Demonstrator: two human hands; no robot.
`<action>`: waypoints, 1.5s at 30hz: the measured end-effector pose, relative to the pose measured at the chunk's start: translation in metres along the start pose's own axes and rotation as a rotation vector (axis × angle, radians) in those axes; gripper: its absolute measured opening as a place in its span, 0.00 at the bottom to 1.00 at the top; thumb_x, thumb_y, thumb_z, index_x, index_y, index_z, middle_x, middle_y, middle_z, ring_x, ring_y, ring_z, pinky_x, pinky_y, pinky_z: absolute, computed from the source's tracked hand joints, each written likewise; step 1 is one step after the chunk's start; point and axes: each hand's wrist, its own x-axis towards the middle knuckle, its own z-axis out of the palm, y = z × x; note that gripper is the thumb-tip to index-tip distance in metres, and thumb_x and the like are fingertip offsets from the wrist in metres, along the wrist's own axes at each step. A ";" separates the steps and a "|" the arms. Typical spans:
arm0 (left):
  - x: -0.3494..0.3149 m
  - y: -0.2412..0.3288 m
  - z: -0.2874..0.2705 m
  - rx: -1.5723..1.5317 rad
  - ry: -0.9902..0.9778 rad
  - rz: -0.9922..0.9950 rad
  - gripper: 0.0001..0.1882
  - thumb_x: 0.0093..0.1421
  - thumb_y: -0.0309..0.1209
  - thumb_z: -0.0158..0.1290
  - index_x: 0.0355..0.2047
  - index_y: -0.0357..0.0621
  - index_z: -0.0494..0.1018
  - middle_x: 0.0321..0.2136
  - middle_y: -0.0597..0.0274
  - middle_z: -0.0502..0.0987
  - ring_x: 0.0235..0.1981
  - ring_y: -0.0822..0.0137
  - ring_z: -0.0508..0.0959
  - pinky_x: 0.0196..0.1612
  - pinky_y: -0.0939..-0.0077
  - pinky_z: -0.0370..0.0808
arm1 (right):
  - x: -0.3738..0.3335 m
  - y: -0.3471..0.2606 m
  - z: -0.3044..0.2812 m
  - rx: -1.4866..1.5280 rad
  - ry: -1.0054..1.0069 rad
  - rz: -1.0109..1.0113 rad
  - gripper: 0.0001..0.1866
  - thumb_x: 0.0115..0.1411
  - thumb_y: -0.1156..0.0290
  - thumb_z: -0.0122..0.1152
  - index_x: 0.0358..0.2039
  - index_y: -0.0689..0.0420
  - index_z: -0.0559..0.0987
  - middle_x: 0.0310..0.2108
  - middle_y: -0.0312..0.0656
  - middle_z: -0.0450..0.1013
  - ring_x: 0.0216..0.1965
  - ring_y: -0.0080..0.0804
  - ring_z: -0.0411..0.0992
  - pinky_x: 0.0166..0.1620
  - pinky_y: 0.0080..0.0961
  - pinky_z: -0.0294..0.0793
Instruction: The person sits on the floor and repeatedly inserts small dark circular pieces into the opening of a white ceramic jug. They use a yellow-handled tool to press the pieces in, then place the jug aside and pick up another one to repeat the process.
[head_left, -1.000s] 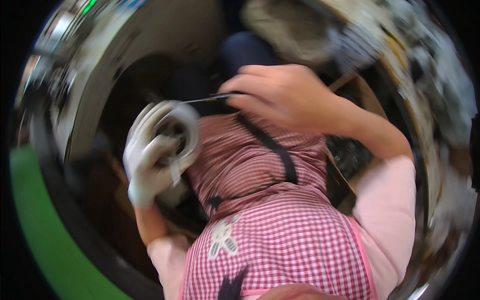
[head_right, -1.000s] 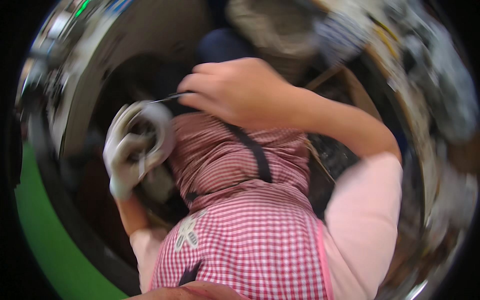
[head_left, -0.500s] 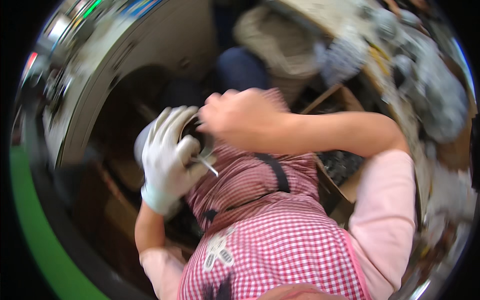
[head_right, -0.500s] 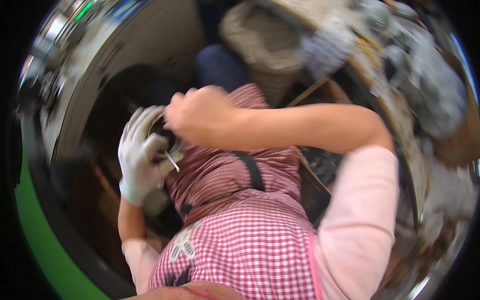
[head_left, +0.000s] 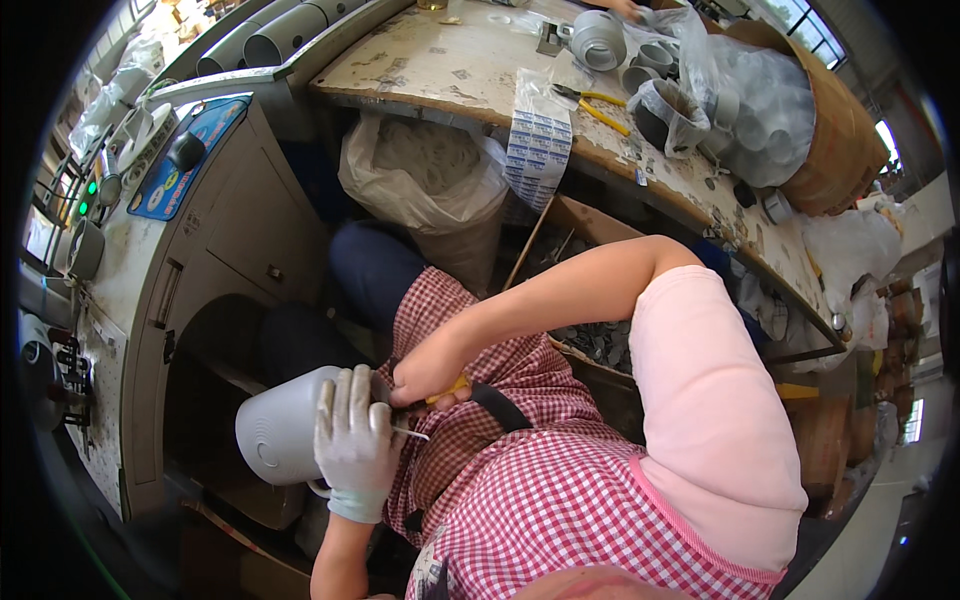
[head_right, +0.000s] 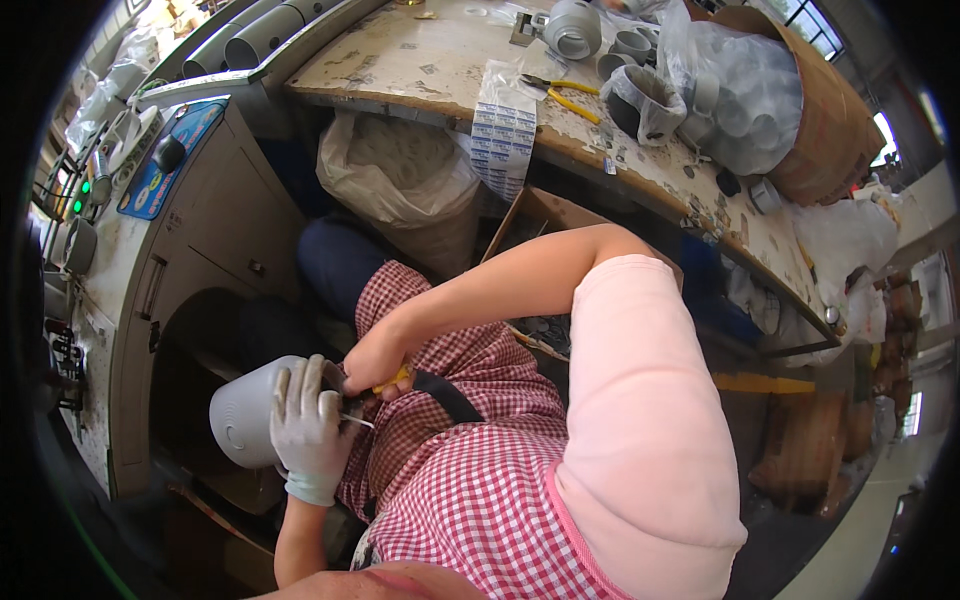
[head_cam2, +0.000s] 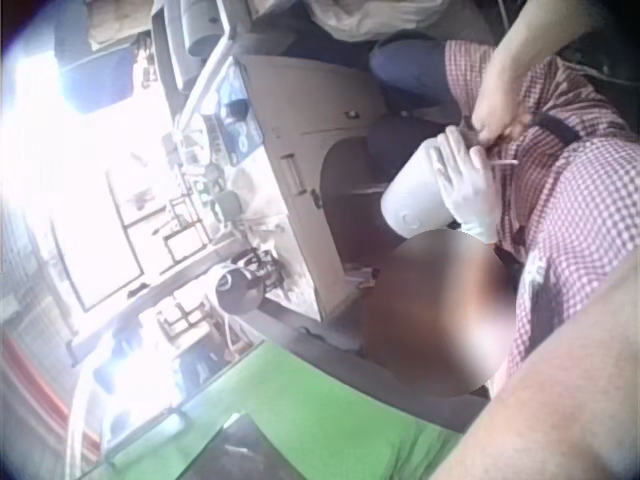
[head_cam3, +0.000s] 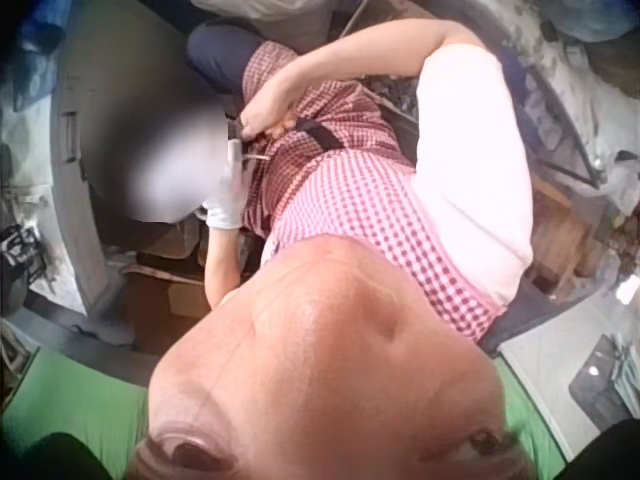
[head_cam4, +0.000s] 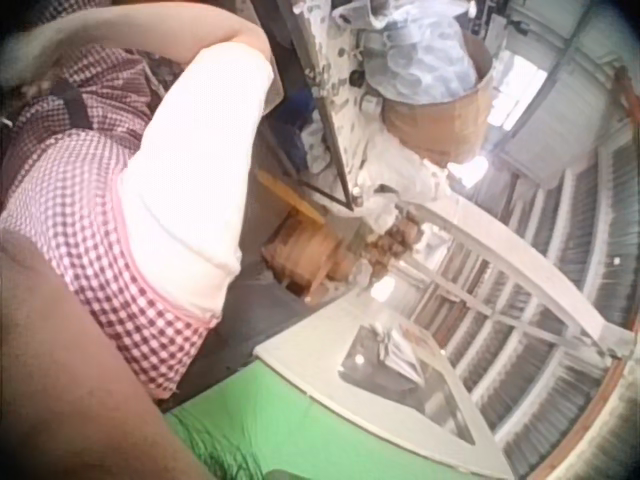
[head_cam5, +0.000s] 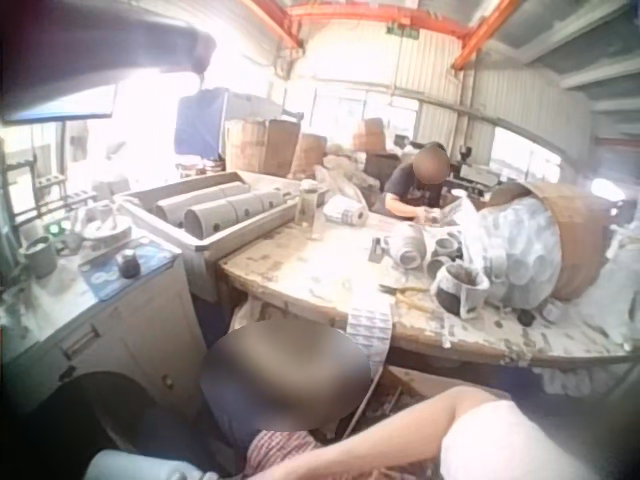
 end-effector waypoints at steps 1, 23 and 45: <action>-0.002 0.003 0.003 -0.001 -0.038 0.009 0.14 0.49 0.33 0.65 0.30 0.41 0.73 0.58 0.50 0.77 0.61 0.49 0.74 0.68 0.50 0.67 | 0.010 0.003 0.000 0.099 -0.081 0.033 0.21 0.77 0.57 0.38 0.35 0.58 0.72 0.17 0.34 0.64 0.10 0.21 0.57 0.18 0.16 0.65; -0.110 -0.137 -0.048 0.217 0.844 -0.624 0.20 0.60 0.22 0.66 0.51 0.33 0.74 0.57 0.39 0.74 0.57 0.50 0.77 0.57 0.58 0.83 | -0.085 0.029 -0.301 -0.633 1.955 -0.090 0.22 0.74 0.54 0.44 0.51 0.58 0.77 0.26 0.46 0.77 0.29 0.46 0.77 0.41 0.46 0.77; -0.061 -0.063 -0.082 -0.360 0.785 -1.033 0.28 0.74 0.44 0.50 0.59 0.27 0.74 0.57 0.44 0.77 0.55 0.58 0.76 0.61 0.65 0.70 | -0.093 0.082 -0.268 -0.540 1.344 -0.625 0.17 0.72 0.60 0.55 0.38 0.61 0.82 0.29 0.37 0.80 0.31 0.23 0.78 0.38 0.25 0.77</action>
